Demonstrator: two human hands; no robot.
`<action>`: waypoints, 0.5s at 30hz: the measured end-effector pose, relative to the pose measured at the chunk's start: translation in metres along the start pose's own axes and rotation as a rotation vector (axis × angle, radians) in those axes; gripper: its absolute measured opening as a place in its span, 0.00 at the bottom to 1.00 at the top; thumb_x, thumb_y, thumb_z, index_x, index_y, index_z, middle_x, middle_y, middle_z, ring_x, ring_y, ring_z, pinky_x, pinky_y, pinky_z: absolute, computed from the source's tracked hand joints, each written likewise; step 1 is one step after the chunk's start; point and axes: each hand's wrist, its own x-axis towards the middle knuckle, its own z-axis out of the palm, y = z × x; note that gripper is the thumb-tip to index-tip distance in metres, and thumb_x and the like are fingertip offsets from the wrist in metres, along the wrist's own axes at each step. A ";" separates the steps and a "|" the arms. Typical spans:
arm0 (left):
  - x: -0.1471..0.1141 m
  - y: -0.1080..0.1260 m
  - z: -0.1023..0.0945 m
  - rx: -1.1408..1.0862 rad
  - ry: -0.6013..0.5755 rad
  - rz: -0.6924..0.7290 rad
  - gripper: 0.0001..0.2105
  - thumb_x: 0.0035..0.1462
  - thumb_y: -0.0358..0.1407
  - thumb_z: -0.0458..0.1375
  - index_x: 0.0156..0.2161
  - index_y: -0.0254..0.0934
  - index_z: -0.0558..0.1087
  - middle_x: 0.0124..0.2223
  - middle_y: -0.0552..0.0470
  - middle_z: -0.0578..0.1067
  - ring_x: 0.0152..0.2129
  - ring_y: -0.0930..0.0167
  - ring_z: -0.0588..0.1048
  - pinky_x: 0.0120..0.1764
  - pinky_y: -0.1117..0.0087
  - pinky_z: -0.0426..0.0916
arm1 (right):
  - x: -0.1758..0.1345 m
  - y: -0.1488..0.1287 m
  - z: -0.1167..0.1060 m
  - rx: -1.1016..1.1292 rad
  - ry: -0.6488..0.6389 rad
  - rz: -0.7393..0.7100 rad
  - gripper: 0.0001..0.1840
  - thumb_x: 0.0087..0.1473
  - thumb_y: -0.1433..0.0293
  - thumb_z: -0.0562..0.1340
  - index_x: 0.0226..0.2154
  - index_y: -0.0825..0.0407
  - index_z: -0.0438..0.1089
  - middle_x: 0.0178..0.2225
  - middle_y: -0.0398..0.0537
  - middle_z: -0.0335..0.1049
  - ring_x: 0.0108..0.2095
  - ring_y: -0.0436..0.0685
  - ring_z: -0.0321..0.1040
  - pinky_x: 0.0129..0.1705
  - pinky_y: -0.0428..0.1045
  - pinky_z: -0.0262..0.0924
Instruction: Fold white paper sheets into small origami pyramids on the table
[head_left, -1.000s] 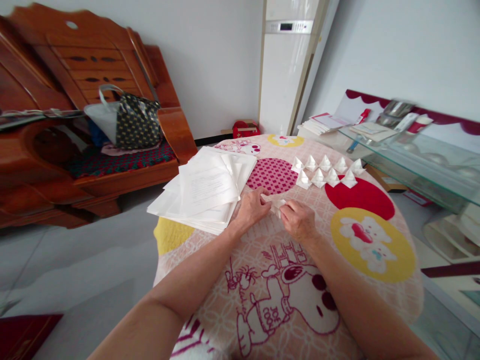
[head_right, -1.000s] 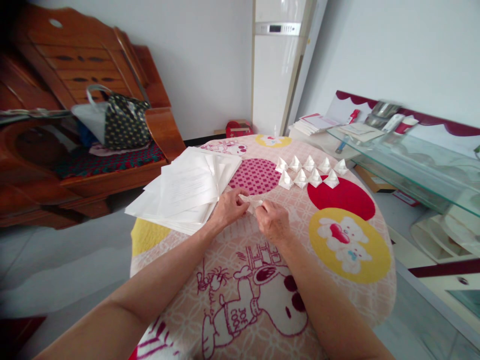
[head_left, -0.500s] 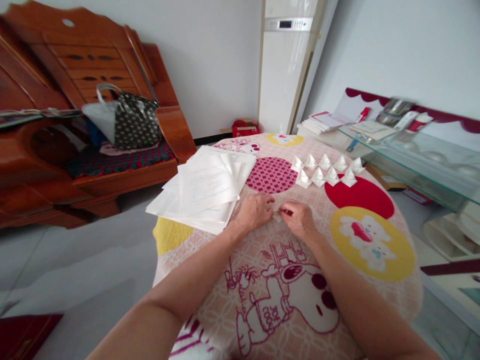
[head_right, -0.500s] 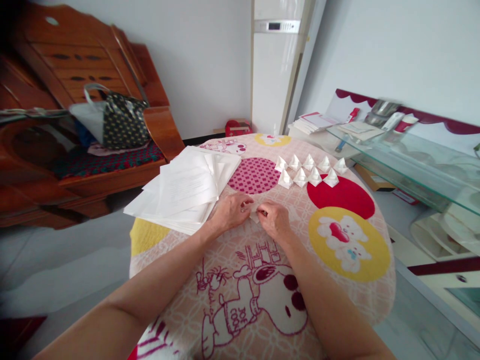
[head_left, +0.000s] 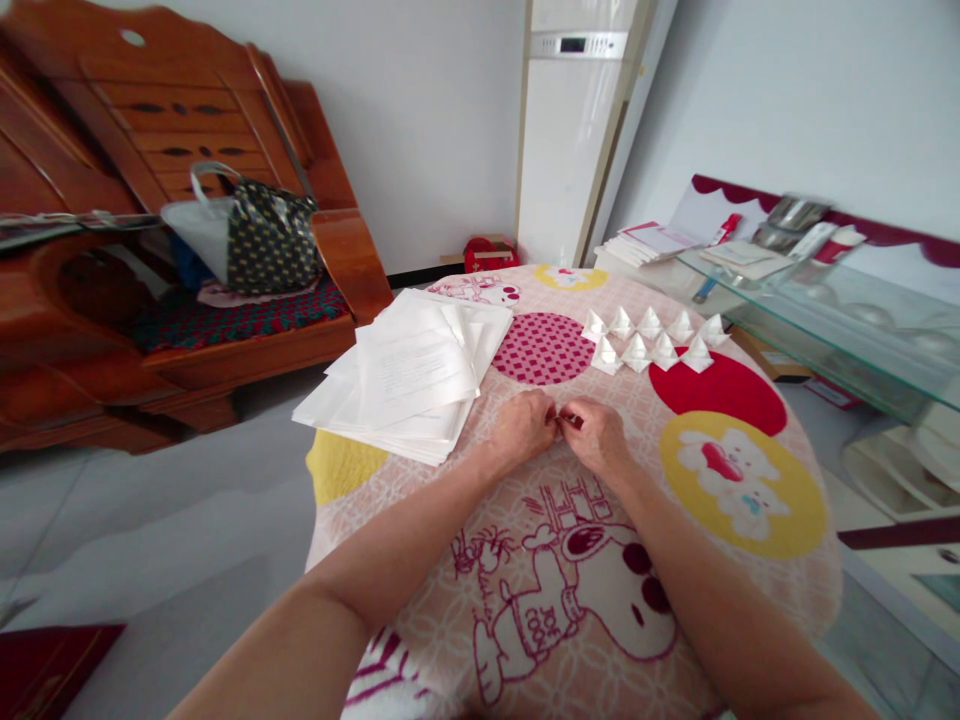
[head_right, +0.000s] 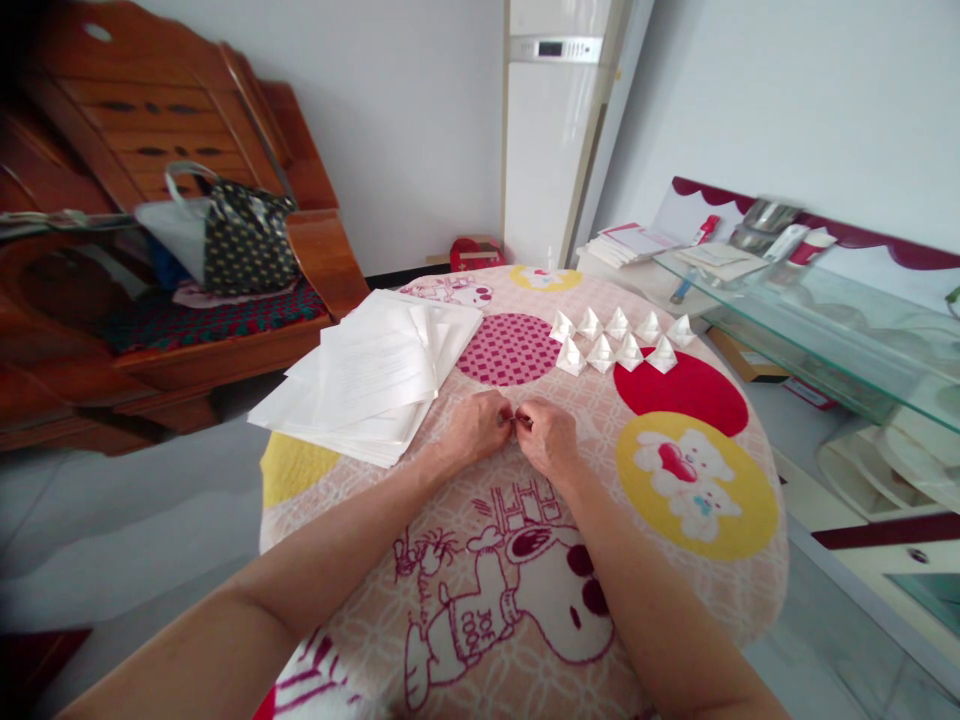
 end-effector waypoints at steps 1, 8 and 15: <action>0.000 0.001 0.000 0.009 -0.001 -0.001 0.10 0.58 0.30 0.57 0.37 0.34 0.82 0.39 0.42 0.82 0.36 0.64 0.80 0.41 0.67 0.73 | 0.000 -0.001 0.000 -0.015 0.009 0.015 0.07 0.51 0.74 0.61 0.24 0.50 0.71 0.26 0.47 0.75 0.28 0.54 0.67 0.31 0.48 0.55; -0.003 0.002 0.002 0.010 0.023 0.000 0.09 0.59 0.30 0.57 0.35 0.35 0.81 0.36 0.43 0.81 0.35 0.65 0.79 0.39 0.68 0.71 | 0.000 -0.006 0.002 -0.038 0.061 0.156 0.05 0.46 0.74 0.61 0.23 0.48 0.70 0.25 0.46 0.75 0.26 0.55 0.67 0.30 0.49 0.56; -0.005 0.001 -0.007 -0.001 0.087 0.021 0.08 0.58 0.28 0.56 0.36 0.34 0.79 0.40 0.43 0.80 0.34 0.66 0.77 0.37 0.68 0.70 | 0.005 0.000 -0.008 0.332 0.043 0.313 0.09 0.39 0.73 0.60 0.26 0.49 0.75 0.27 0.45 0.78 0.27 0.56 0.71 0.33 0.50 0.64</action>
